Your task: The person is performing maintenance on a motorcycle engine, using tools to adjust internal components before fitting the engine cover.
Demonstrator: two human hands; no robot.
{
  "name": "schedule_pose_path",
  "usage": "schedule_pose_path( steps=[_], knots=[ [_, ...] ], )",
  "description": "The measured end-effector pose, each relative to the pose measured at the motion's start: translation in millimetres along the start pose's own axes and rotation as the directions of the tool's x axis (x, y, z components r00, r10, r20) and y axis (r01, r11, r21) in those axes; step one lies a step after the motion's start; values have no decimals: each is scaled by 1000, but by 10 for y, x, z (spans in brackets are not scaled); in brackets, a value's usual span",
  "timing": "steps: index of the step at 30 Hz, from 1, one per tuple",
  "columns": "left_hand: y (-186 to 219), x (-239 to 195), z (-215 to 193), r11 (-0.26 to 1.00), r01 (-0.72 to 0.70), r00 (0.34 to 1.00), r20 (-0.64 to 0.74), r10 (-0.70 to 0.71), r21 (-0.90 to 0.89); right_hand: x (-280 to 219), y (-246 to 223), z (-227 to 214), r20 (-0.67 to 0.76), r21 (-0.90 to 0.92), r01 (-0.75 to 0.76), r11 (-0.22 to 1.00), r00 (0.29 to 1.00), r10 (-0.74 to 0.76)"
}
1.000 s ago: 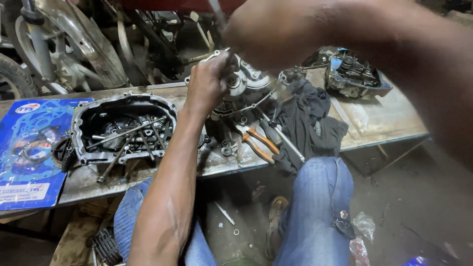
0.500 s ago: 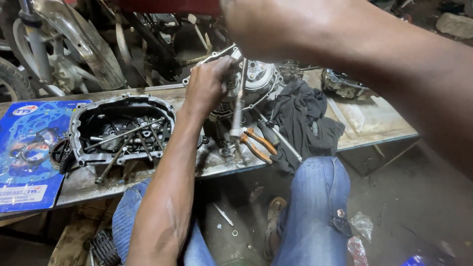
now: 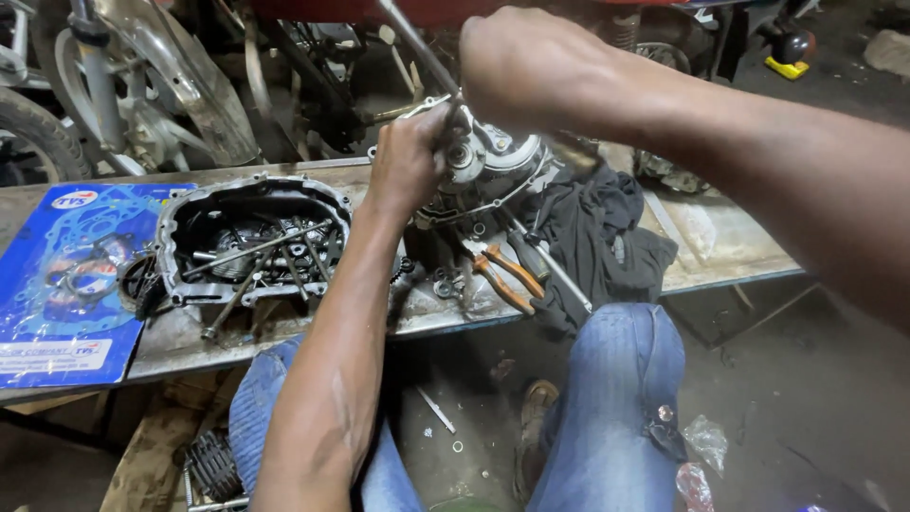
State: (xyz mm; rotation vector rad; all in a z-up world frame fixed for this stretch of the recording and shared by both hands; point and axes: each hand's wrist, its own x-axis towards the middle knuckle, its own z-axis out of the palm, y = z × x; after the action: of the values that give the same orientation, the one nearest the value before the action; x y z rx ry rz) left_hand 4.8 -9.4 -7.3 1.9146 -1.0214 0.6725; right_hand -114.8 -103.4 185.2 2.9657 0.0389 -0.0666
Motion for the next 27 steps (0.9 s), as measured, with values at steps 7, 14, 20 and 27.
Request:
schedule_pose_path(
  steps=[7, 14, 20, 27],
  knots=[
    [-54, 44, -2, 996, 73, 996, 53, -69, -60, 42, 263, 47, -251, 11, 277, 961, 931, -265],
    [40, 79, -98, 995, -23, 997, 65, 29, -101, 386, 698, 293, -290, -772, 326, 545, 582, -759],
    [-71, 98, -4, 982, 186, 968, 172, -185, 7, 376, 356, 259, -240, -440, 423, 792, 795, -558],
    [47, 109, -72, 934, 350, 917, 228, -327, -68, 238, 174, 47, -75, 300, -18, 954, 996, 42]
  ],
)
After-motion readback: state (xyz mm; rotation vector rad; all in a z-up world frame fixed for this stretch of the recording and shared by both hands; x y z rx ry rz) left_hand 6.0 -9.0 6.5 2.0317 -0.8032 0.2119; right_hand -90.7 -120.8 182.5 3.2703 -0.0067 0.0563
